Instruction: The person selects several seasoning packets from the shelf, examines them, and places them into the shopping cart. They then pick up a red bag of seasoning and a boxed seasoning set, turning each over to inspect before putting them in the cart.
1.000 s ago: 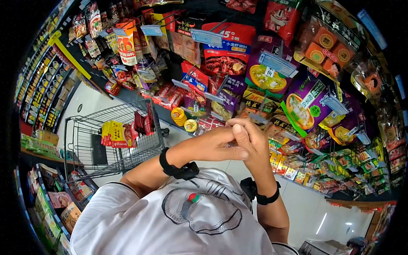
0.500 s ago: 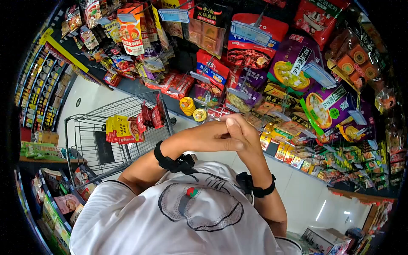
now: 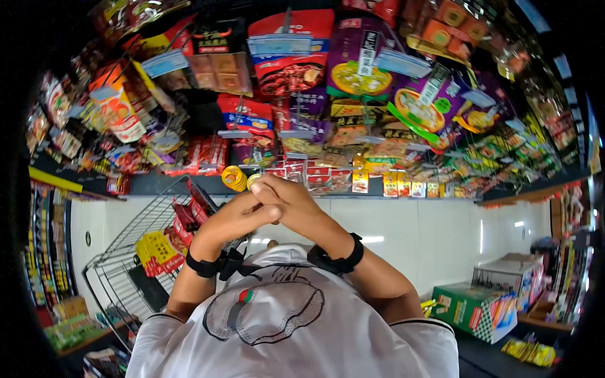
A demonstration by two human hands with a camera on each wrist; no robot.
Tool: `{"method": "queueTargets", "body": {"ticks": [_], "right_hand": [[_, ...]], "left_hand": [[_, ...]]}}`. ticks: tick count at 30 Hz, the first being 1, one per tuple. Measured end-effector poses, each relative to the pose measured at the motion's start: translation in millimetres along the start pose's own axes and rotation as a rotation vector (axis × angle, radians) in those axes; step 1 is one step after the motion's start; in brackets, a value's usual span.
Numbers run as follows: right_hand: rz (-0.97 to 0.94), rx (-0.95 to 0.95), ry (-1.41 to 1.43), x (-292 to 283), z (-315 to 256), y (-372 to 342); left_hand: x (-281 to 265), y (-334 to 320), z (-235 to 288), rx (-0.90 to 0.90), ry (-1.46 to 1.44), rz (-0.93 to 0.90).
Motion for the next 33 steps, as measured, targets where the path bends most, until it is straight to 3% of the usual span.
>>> {"method": "queueTargets", "body": {"ticks": [6,9,15,18,21,27,30,31,33], "right_hand": [[0.053,-0.078,-0.080,-7.1,13.7,-6.5],[0.015,0.050,-0.091,-12.9,9.8,-12.6],[0.045,0.063,-0.045,-16.8,8.2,-21.1],[0.037,0.021,-0.042,-21.6,15.3,-23.8],[0.010,0.120,0.029,-27.4,10.4,-28.8],[0.086,-0.009,-0.125,-39.9,16.4,-33.8],[0.162,0.024,-0.048,-46.8,16.8,-36.1],[0.085,0.081,-0.044,-52.8,17.9,-35.1],[0.105,0.069,-0.060,-57.9,19.2,-37.0]], "left_hand": [[3.0,8.8,3.4,-0.012,0.007,-0.106],[5.9,14.2,2.6,0.003,0.035,-0.142],[11.5,22.5,-8.9,-0.052,0.026,-0.211],[16.1,24.0,-4.4,-0.068,0.023,-0.221],[20.5,28.7,-7.1,-0.091,0.035,-0.217],[30.5,35.7,-5.5,-0.104,0.046,-0.228],[42.4,40.7,3.3,-0.061,-0.046,-0.231],[46.9,43.0,8.0,-0.040,-0.080,-0.245],[51.7,46.7,8.1,-0.048,-0.088,-0.227]]}}
Point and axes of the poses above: each hand's wrist, its own y-axis towards the middle knuckle, its own x-axis out of the palm, z = x × y, the point moved 3 cm from there along y, towards the middle knuckle, and after that the axes turned 9 degrees about -x, right-handed, at the moved point
